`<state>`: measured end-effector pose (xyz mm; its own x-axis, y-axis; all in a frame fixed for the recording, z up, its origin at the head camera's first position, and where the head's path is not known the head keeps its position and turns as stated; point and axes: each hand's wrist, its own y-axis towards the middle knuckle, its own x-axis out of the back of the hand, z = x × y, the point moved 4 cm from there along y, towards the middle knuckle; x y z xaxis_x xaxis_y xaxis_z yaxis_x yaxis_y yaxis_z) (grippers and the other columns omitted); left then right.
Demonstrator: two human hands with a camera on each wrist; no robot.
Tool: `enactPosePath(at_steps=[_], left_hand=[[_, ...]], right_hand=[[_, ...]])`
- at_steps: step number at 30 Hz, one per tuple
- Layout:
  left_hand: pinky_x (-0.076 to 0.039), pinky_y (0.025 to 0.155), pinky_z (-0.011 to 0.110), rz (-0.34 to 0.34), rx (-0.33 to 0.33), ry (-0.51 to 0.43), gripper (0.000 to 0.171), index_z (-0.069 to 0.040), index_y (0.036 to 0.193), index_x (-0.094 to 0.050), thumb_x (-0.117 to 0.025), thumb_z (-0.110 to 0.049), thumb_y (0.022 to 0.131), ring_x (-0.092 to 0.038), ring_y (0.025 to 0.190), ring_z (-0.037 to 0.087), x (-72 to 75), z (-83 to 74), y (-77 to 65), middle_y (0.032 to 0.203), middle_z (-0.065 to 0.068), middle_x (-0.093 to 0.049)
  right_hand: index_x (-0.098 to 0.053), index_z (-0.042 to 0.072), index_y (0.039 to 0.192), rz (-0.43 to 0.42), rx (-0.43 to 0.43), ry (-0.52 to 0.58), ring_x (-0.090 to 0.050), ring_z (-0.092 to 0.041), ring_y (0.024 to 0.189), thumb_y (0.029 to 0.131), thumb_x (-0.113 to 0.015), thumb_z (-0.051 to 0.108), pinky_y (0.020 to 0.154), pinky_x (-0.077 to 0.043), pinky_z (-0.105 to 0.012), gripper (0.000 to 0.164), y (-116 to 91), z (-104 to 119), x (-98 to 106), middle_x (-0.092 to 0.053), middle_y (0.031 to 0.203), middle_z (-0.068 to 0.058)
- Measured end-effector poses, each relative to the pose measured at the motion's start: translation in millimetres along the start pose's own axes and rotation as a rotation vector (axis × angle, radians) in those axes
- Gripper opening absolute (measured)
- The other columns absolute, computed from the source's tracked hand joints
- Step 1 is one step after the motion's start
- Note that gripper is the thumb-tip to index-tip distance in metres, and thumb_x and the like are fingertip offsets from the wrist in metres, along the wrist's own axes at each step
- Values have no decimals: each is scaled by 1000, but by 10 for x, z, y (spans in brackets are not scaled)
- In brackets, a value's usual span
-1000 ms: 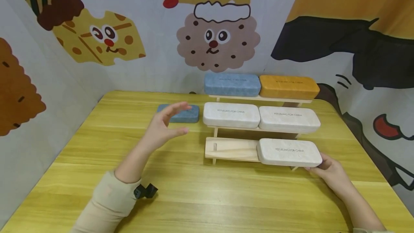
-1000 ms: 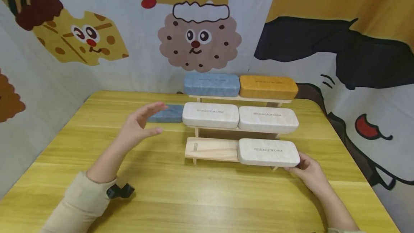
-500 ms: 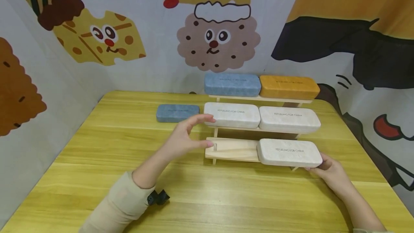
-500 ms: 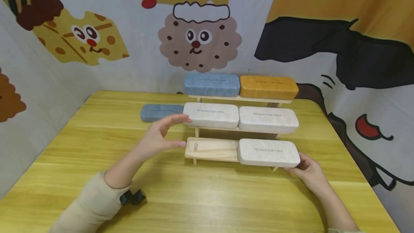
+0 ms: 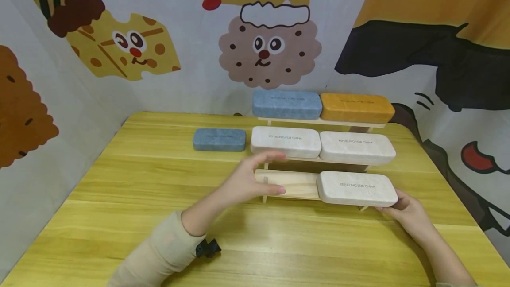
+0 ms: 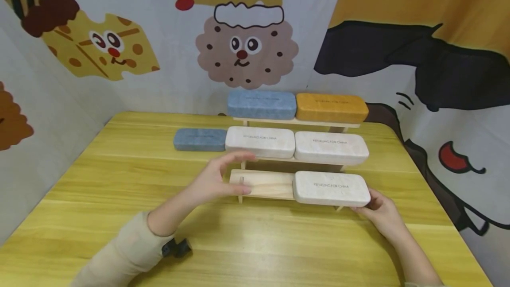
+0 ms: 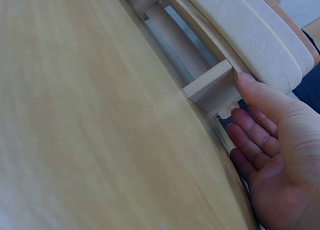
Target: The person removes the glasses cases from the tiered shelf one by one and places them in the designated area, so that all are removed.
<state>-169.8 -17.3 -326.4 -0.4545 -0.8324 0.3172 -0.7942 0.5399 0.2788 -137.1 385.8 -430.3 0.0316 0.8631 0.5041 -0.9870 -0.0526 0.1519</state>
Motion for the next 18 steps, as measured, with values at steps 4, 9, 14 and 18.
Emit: enactPosePath(at_steps=[4, 9, 14, 18], left_hand=[[-30, 106, 46, 20, -2, -3, 64, -19, 131, -58, -85, -21, 73, -43, 124, 10, -116, 4, 28, 129, -11, -56], [-31, 106, 42, 28, -14, 5, 63, -19, 129, -59, -85, -21, 73, -43, 125, 10, -248, 5, 66, 129, -12, -56], [-31, 106, 38, 46, -22, 10, 63, -21, 130, -58, -85, -23, 73, -43, 125, 7, -371, 10, 99, 129, -14, -54], [-31, 106, 37, 71, -56, 20, 63, -19, 131, -57, -85, -23, 74, -44, 124, 6, -486, 35, 137, 129, -13, -55]], right_hand=[[-58, -3, 115, -2, -1, 4, -57, 7, 96, 86, -70, 0, 77, -46, -10, 31, 1, -7, -2, -63, 103, 22], [-59, 0, 116, 4, -9, 16, -57, 6, 96, 86, -69, 1, 77, -46, -11, 31, 3, -9, 1, -63, 103, 20], [-59, 3, 117, 10, -21, 25, -58, 6, 96, 87, -69, 2, 77, -46, -11, 32, 4, -11, 6, -64, 104, 20], [-60, 3, 117, 12, -24, 27, -57, 6, 96, 87, -69, 2, 77, -46, -11, 32, 6, -20, 6, -64, 104, 20]])
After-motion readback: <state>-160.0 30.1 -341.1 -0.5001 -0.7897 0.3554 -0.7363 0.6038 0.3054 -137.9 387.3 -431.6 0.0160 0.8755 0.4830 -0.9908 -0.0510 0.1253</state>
